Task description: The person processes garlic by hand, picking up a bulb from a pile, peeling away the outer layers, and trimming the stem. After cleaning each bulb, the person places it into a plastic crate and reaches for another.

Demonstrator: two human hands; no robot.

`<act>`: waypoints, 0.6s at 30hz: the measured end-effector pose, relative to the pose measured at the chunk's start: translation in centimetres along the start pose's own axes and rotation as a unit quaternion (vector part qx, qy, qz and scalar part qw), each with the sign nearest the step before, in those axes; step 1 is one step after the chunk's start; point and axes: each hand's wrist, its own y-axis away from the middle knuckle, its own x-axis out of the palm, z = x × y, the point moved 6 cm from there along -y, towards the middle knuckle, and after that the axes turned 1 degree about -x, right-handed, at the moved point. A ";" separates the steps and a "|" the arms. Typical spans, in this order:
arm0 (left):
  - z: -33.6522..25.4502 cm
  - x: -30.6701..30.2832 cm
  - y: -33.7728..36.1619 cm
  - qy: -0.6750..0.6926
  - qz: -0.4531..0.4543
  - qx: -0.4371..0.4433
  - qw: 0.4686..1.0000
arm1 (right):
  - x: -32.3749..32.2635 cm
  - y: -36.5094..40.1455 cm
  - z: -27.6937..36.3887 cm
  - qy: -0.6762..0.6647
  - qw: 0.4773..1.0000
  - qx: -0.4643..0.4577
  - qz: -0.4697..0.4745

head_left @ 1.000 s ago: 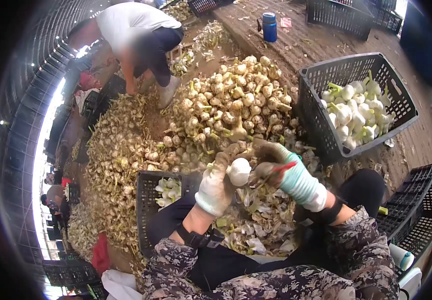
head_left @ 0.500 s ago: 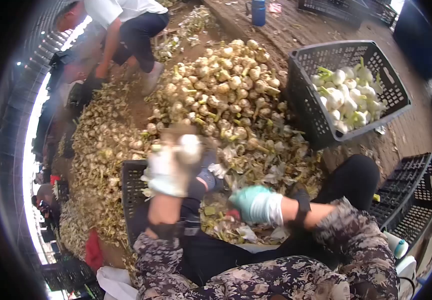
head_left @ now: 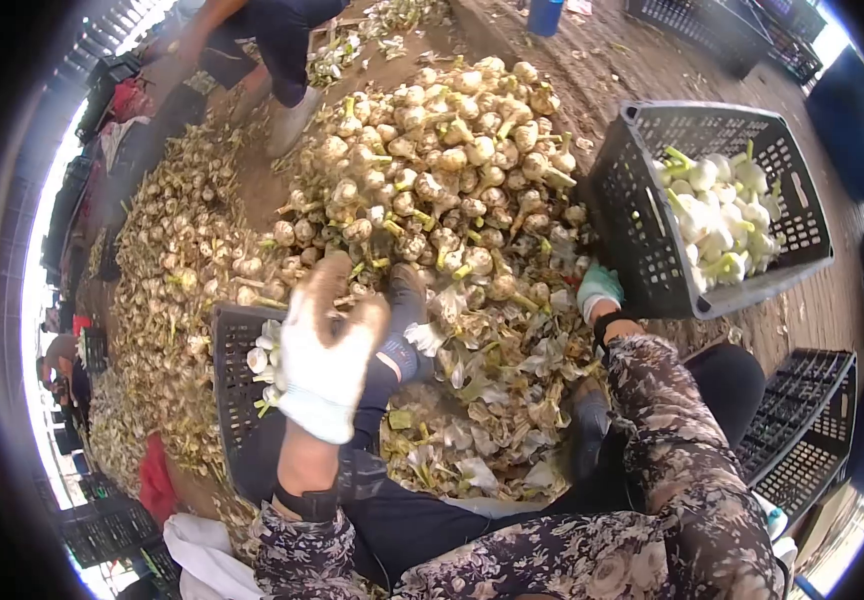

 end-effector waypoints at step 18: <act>-1.9 6.8 4.7 0.573 0.314 -0.219 0.725 | -24.3 25.6 11.2 -0.295 0.723 -0.613 -0.120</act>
